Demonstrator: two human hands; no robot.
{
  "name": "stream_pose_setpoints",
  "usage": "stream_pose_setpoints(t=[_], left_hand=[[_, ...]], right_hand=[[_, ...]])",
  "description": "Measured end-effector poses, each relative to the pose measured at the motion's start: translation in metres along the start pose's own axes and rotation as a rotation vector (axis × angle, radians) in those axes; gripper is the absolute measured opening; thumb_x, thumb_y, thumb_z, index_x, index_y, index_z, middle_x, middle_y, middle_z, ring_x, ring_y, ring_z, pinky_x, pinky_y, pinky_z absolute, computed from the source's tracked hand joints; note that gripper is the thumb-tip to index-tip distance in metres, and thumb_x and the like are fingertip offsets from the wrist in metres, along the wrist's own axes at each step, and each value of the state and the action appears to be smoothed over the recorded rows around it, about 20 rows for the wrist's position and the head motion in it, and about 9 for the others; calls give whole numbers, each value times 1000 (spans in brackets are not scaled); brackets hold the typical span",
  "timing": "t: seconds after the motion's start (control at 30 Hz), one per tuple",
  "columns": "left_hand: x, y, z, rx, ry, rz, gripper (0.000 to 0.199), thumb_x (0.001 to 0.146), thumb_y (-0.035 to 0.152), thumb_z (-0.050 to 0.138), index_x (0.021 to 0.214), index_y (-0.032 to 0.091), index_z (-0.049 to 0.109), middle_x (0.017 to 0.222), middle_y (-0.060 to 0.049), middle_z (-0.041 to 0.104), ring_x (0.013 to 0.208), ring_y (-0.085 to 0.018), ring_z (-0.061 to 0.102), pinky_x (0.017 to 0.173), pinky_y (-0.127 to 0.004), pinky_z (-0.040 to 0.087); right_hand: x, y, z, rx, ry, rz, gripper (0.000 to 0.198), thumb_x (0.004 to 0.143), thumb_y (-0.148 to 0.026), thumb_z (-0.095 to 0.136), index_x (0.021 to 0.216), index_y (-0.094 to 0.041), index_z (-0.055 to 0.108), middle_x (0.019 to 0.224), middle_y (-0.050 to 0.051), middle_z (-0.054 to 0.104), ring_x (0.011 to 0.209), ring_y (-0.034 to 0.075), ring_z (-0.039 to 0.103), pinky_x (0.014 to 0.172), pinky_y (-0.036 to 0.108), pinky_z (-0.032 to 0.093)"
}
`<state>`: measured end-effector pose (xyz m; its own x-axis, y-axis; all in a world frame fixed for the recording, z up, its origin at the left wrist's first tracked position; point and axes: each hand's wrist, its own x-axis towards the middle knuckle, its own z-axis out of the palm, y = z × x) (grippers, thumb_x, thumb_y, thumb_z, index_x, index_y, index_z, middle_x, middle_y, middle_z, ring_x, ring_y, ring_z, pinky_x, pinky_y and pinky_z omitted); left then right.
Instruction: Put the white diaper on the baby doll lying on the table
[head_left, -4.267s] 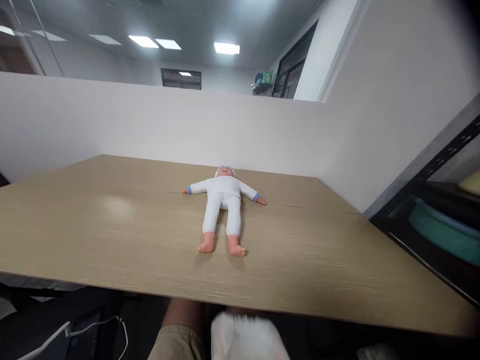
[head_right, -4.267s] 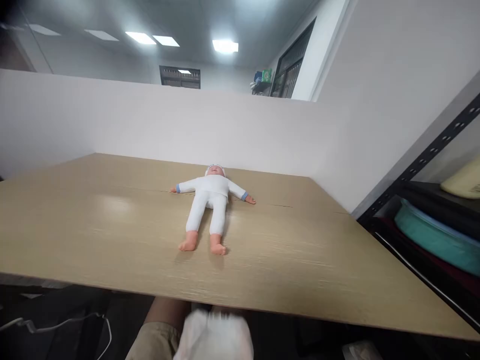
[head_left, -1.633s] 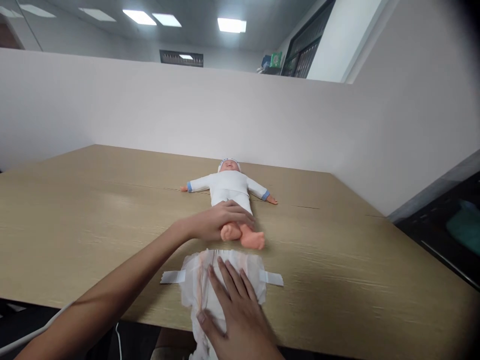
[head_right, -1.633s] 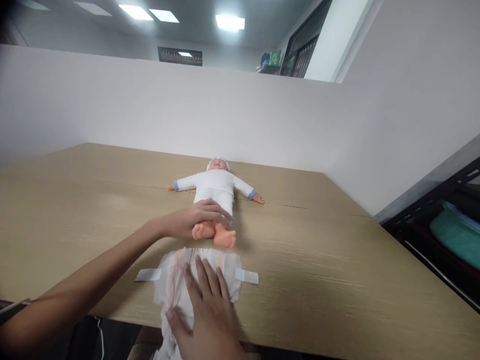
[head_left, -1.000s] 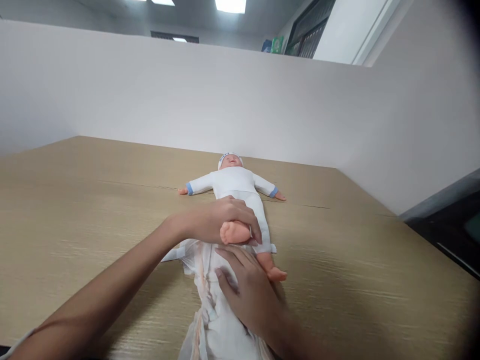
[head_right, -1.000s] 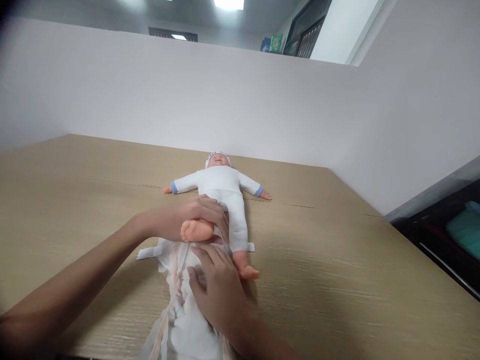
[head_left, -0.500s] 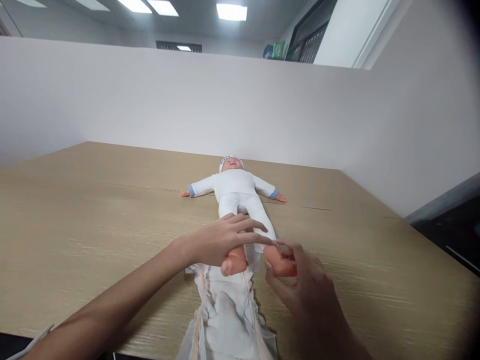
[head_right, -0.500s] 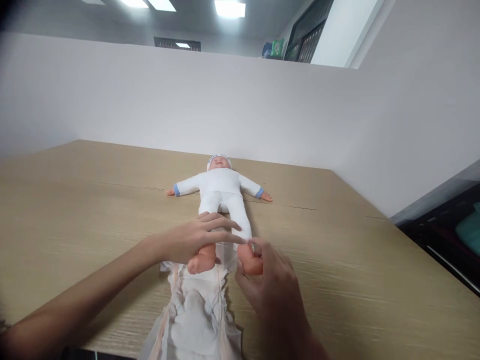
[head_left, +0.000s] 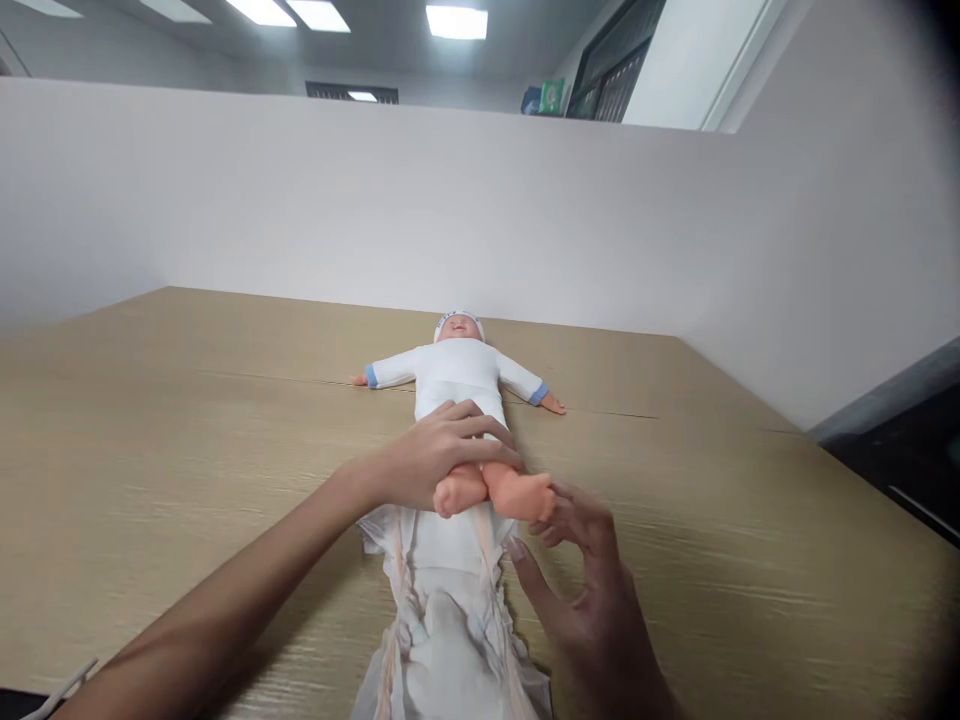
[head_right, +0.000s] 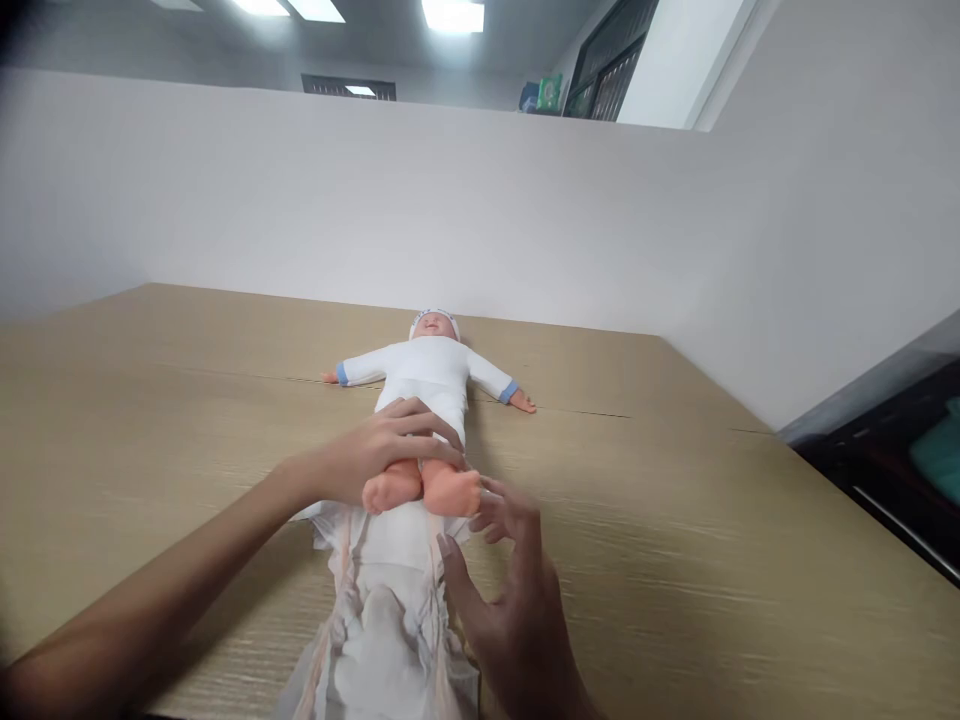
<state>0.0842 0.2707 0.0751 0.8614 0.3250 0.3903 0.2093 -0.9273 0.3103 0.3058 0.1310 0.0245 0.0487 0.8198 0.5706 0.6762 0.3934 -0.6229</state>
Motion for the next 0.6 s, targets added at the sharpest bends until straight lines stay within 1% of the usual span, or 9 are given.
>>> stream_pose_setpoints(t=[0.07,0.13,0.2,0.27,0.3,0.37,0.43,0.5,0.6], left_hand=[[2,0,-8,-69,22,-5,49,87,17,68,134,28,68,136,-5,72,113,-29,57,103,-44,48],[4,-1,-19,-134,39,-24,43,93,22,67,135,29,68,137,-4,72,119,-29,57,107,-45,47],[7,-3,-31,-169,51,-57,38,97,27,66,135,30,68,137,-5,72,124,-30,57,108,-46,48],[12,-4,-42,-188,64,-80,35,98,34,70,133,30,69,133,-5,73,125,-31,58,109,-46,47],[15,-5,-46,-197,73,-87,36,97,38,73,132,29,70,130,-5,74,123,-30,59,108,-46,48],[21,-7,-55,-216,86,-91,38,95,45,78,127,27,71,123,-6,75,118,-29,62,107,-44,48],[27,-8,-62,-232,98,-94,37,95,46,79,125,25,72,122,-6,75,115,-27,64,105,-43,49],[30,-9,-68,-249,106,-88,35,96,42,78,125,25,72,125,-7,75,113,-26,66,103,-41,49],[32,-12,-74,-285,96,-78,34,95,41,79,123,24,74,123,-6,75,110,-24,66,98,-38,50]], right_hand=[[-12,2,5,-17,-8,36,36,102,-37,68,134,-29,56,118,6,76,97,22,76,84,36,66],[-21,-1,11,-37,-147,-5,29,104,-33,63,132,-29,59,124,7,76,108,22,75,92,38,66],[-25,-5,19,-86,-353,-89,41,105,-34,62,145,-29,58,143,9,72,131,26,69,108,45,62],[-25,-10,28,-167,-528,-144,57,106,-41,62,161,-30,50,166,10,57,154,32,53,122,56,52],[-23,-11,33,-207,-578,-144,63,107,-45,60,166,-30,45,173,10,48,161,34,43,127,60,46],[-17,-12,43,-260,-635,-107,66,110,-52,54,171,-29,40,180,9,35,168,35,30,131,63,39],[-8,-10,52,-285,-664,-63,67,112,-55,50,172,-27,40,182,10,29,169,34,26,134,63,34],[2,-9,59,-303,-684,-40,70,110,-56,52,172,-24,40,182,12,29,169,36,26,134,63,32],[17,-8,69,-342,-669,-30,75,104,-48,62,171,-21,41,180,15,33,169,39,24,135,65,29]])
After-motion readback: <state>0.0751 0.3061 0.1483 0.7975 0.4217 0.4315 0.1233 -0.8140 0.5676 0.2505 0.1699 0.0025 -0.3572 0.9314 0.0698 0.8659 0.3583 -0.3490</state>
